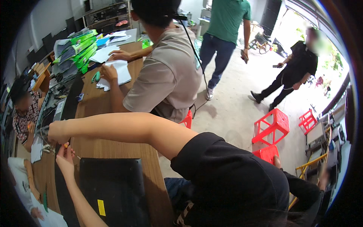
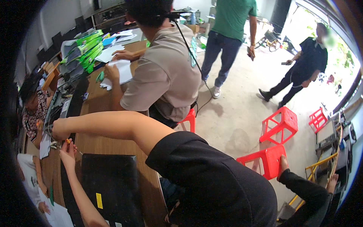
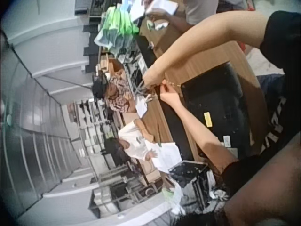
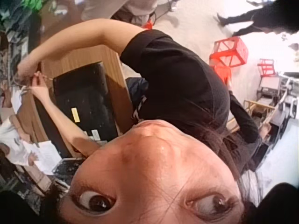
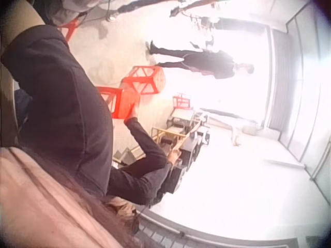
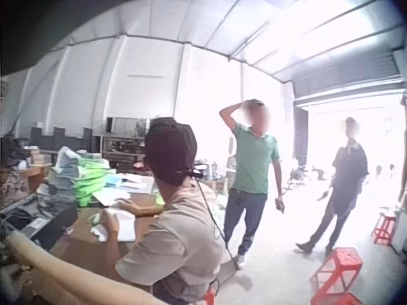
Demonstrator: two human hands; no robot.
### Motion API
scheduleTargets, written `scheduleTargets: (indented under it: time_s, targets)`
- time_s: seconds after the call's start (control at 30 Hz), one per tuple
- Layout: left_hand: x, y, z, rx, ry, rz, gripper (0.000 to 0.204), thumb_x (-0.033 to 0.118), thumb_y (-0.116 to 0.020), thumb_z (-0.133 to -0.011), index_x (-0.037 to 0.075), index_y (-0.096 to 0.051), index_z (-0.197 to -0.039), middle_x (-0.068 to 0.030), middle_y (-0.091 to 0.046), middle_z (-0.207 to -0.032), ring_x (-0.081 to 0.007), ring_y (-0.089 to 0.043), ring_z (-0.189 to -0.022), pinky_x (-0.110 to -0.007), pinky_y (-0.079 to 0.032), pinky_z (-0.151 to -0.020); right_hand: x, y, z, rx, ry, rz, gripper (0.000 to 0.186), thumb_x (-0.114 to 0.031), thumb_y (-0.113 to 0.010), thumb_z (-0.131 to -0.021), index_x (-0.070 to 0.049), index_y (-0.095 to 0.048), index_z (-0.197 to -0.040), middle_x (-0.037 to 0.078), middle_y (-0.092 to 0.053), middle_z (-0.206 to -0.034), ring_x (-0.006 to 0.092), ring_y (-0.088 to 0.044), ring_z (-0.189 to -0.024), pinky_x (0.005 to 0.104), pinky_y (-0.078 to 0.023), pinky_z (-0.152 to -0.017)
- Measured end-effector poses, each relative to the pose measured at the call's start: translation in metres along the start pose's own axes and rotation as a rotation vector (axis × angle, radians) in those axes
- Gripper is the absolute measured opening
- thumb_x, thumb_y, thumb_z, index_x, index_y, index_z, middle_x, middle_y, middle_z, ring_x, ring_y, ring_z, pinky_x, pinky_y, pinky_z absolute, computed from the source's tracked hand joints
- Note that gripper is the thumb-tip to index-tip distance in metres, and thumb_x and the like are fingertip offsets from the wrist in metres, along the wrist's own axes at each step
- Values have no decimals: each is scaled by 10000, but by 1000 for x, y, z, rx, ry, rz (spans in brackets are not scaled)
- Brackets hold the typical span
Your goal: The person uses a screwdriver to remove screws from the bottom of a laptop, then pulls out a modular component from the side of the device.
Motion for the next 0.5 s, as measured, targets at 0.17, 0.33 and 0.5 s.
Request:
scheduleTargets:
  time_s: [0.17,0.33,0.5]
  targets:
    - [-24,8,-7,-130,87,25,201,167,-578,-960,-17,-622,-1027,-37,-639,-857,-112,-624,-776,-239,-509,-698,-5,3,16,-11,154,-11,98,-174,-688,-652,-171,-705,-748,51,-690,-776,276,-661,-752,400,-512,-638]
    - [-37,7,-11,-116,154,120,228,227,-601,-954,4,-619,-998,-42,-656,-887,-128,-646,-833,-267,-510,-744,13,9,7,40,-180,-28,453,-555,-687,-733,-134,-742,-893,104,-708,-881,315,-676,-850,414,-537,-740]
    - [-40,12,-11,-114,85,-9,308,304,-535,-988,14,-631,-1032,-30,-646,-907,-113,-627,-865,-262,-487,-778,21,-8,-25,6,-397,7,290,-322,-750,-692,-112,-750,-892,119,-701,-875,283,-683,-869,387,-550,-735]
Point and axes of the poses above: each hand's wrist, its own z-axis away from the middle knuckle, its own y-axis out of the back of the hand, x = y × z, the point moved 7 cm from there along -z, towards the middle knuckle
